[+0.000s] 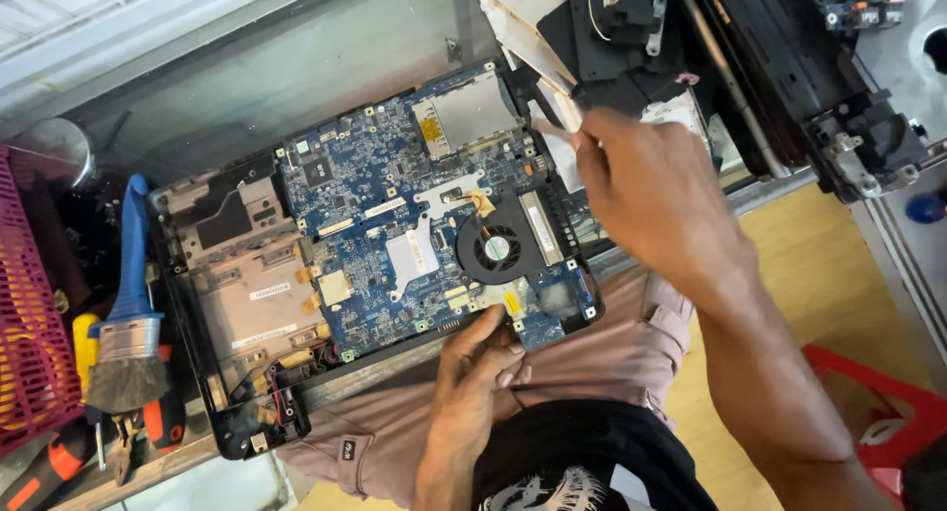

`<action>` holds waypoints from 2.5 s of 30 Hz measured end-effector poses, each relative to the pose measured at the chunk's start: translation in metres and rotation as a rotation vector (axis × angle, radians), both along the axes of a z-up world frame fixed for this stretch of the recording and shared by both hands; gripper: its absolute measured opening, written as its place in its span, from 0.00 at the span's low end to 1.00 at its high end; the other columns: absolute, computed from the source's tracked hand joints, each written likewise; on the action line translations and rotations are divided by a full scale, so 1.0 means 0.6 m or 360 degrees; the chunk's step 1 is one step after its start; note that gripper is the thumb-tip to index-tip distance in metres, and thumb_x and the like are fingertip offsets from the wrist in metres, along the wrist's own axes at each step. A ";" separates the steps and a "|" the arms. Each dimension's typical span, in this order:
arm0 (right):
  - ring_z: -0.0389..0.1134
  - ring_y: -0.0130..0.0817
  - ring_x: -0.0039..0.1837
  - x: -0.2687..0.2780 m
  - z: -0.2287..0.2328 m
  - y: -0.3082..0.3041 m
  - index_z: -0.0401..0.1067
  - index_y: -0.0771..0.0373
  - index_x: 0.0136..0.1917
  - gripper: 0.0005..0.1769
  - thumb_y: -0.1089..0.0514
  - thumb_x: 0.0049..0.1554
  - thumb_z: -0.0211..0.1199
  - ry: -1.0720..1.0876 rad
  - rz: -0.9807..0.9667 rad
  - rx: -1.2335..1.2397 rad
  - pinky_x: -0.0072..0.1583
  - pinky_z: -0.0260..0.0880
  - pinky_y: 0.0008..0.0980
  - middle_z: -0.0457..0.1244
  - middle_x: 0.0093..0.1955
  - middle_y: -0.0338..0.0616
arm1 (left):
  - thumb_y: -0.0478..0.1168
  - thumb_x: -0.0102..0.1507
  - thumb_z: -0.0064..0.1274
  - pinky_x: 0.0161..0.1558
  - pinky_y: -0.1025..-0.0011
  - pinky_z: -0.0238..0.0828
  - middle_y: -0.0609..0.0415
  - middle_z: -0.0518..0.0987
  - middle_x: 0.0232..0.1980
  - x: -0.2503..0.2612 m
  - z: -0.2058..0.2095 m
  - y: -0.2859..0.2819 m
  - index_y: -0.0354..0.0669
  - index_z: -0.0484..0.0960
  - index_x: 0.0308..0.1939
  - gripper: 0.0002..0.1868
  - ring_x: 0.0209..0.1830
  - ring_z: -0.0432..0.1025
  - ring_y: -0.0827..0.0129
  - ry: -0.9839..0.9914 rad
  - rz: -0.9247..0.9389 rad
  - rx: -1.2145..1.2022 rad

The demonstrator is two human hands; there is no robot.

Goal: The person works on a disassembled laptop motherboard, using a small white tool to pry and remove components. They manipulate wires and connectors on the board, then flip the motherboard over to continue working on the other side.

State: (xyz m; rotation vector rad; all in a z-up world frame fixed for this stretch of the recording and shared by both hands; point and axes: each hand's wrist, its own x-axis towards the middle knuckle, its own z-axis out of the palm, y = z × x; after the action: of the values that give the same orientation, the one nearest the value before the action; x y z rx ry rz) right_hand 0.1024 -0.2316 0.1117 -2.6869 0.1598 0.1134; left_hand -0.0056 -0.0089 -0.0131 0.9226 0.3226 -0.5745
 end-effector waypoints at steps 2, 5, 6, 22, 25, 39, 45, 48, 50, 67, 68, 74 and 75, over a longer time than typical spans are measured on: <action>0.64 0.74 0.35 -0.013 -0.011 0.007 0.70 0.63 0.46 0.12 0.57 0.70 0.53 -0.0068 0.0005 -0.0059 0.37 0.55 0.61 0.66 0.31 0.60 | 0.22 0.62 0.53 0.34 0.67 0.75 0.58 0.61 0.22 0.001 0.005 0.000 0.30 0.84 0.41 0.07 0.20 0.56 0.75 0.0001 -0.0028 0.0024; 0.65 0.73 0.35 -0.022 -0.024 0.015 0.68 0.61 0.47 0.12 0.54 0.71 0.53 -0.0081 -0.0024 -0.0241 0.37 0.61 0.63 0.65 0.31 0.60 | 0.22 0.63 0.52 0.34 0.68 0.75 0.58 0.60 0.22 0.002 0.008 0.000 0.31 0.83 0.39 0.07 0.21 0.56 0.75 -0.0076 -0.0042 -0.0007; 0.67 0.70 0.35 -0.023 -0.028 0.017 0.68 0.61 0.47 0.13 0.53 0.71 0.53 -0.0108 -0.0020 -0.0315 0.36 0.63 0.62 0.66 0.32 0.56 | 0.22 0.63 0.53 0.34 0.68 0.76 0.58 0.61 0.23 0.001 0.007 0.001 0.32 0.83 0.38 0.06 0.21 0.57 0.75 -0.0070 -0.0046 -0.0013; 0.47 0.23 0.28 -0.004 -0.025 -0.017 0.77 0.56 0.38 0.18 0.54 0.68 0.56 0.0153 -0.0279 0.0690 0.35 0.48 0.31 0.50 0.21 0.31 | 0.21 0.60 0.52 0.33 0.64 0.74 0.55 0.62 0.19 -0.001 0.000 -0.004 0.29 0.76 0.67 0.29 0.19 0.57 0.73 0.0065 0.0035 0.0053; 0.49 0.26 0.26 0.000 -0.024 -0.006 0.76 0.54 0.41 0.17 0.51 0.70 0.55 0.0132 -0.0183 0.0432 0.32 0.44 0.34 0.57 0.23 0.34 | 0.21 0.61 0.52 0.33 0.65 0.76 0.57 0.62 0.18 -0.002 -0.004 0.001 0.35 0.76 0.69 0.31 0.19 0.58 0.73 0.0008 0.0011 0.0023; 0.56 0.47 0.28 0.001 -0.020 0.007 0.68 0.63 0.44 0.14 0.58 0.72 0.54 -0.0204 -0.0061 0.0169 0.35 0.53 0.47 0.61 0.27 0.49 | 0.24 0.61 0.55 0.38 0.64 0.81 0.57 0.67 0.21 -0.003 -0.006 0.007 0.34 0.71 0.72 0.33 0.21 0.64 0.72 0.0088 -0.0063 0.0092; 0.63 0.65 0.35 0.064 -0.050 0.018 0.71 0.65 0.42 0.15 0.58 0.71 0.55 -0.0262 -0.0062 0.0156 0.41 0.54 0.54 0.66 0.33 0.55 | 0.25 0.63 0.53 0.38 0.67 0.80 0.57 0.69 0.23 0.003 0.005 0.007 0.35 0.72 0.72 0.31 0.22 0.66 0.73 0.0047 -0.0147 0.0125; 0.66 0.47 0.36 0.096 -0.068 0.021 0.78 0.64 0.47 0.12 0.56 0.69 0.58 -0.0297 0.0014 0.0309 0.42 0.58 0.46 0.68 0.35 0.45 | 0.25 0.63 0.53 0.38 0.67 0.80 0.57 0.69 0.21 0.001 0.001 0.009 0.35 0.71 0.73 0.32 0.21 0.66 0.73 0.0039 -0.0160 0.0107; 0.66 0.34 0.39 0.111 -0.071 0.021 0.81 0.64 0.50 0.13 0.54 0.67 0.60 -0.0272 0.0044 0.0435 0.41 0.57 0.41 0.68 0.36 0.41 | 0.26 0.62 0.54 0.39 0.67 0.81 0.58 0.69 0.21 0.000 -0.001 0.009 0.38 0.65 0.77 0.37 0.21 0.66 0.74 0.0098 -0.0152 0.0105; 0.44 0.19 0.31 0.112 -0.058 0.042 0.63 0.54 0.32 0.24 0.56 0.70 0.62 0.0080 -0.0649 0.1694 0.33 0.42 0.23 0.47 0.29 0.28 | 0.22 0.64 0.50 0.40 0.66 0.79 0.55 0.70 0.23 0.002 -0.002 0.010 0.37 0.73 0.71 0.29 0.24 0.68 0.69 -0.0086 -0.0155 -0.0015; 0.44 0.19 0.31 0.116 -0.070 0.039 0.63 0.54 0.32 0.24 0.56 0.70 0.62 0.0082 -0.0644 0.1694 0.33 0.42 0.23 0.47 0.29 0.28 | 0.22 0.64 0.50 0.40 0.66 0.79 0.55 0.70 0.23 0.002 0.000 0.006 0.37 0.73 0.71 0.29 0.24 0.68 0.69 -0.0088 -0.0151 -0.0015; 0.48 0.18 0.29 0.111 -0.054 0.046 0.72 0.60 0.38 0.13 0.58 0.64 0.68 0.0147 -0.0683 0.1673 0.31 0.45 0.20 0.52 0.27 0.28 | 0.23 0.64 0.51 0.40 0.65 0.79 0.55 0.69 0.19 0.006 0.012 0.005 0.34 0.73 0.72 0.30 0.21 0.67 0.69 -0.0029 -0.0129 0.0030; 0.48 0.18 0.29 0.110 -0.049 0.050 0.72 0.60 0.39 0.12 0.57 0.65 0.67 0.0180 -0.0680 0.1574 0.32 0.45 0.21 0.52 0.27 0.28 | 0.24 0.64 0.51 0.39 0.66 0.79 0.55 0.68 0.19 0.006 0.016 0.004 0.34 0.71 0.73 0.32 0.21 0.67 0.69 -0.0018 -0.0130 0.0041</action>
State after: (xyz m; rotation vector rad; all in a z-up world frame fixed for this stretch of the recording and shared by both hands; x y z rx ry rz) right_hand 0.1683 -0.2017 0.0821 -1.6222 0.5446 0.1579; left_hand -0.0019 -0.0066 -0.0038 0.9668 0.2838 -0.6412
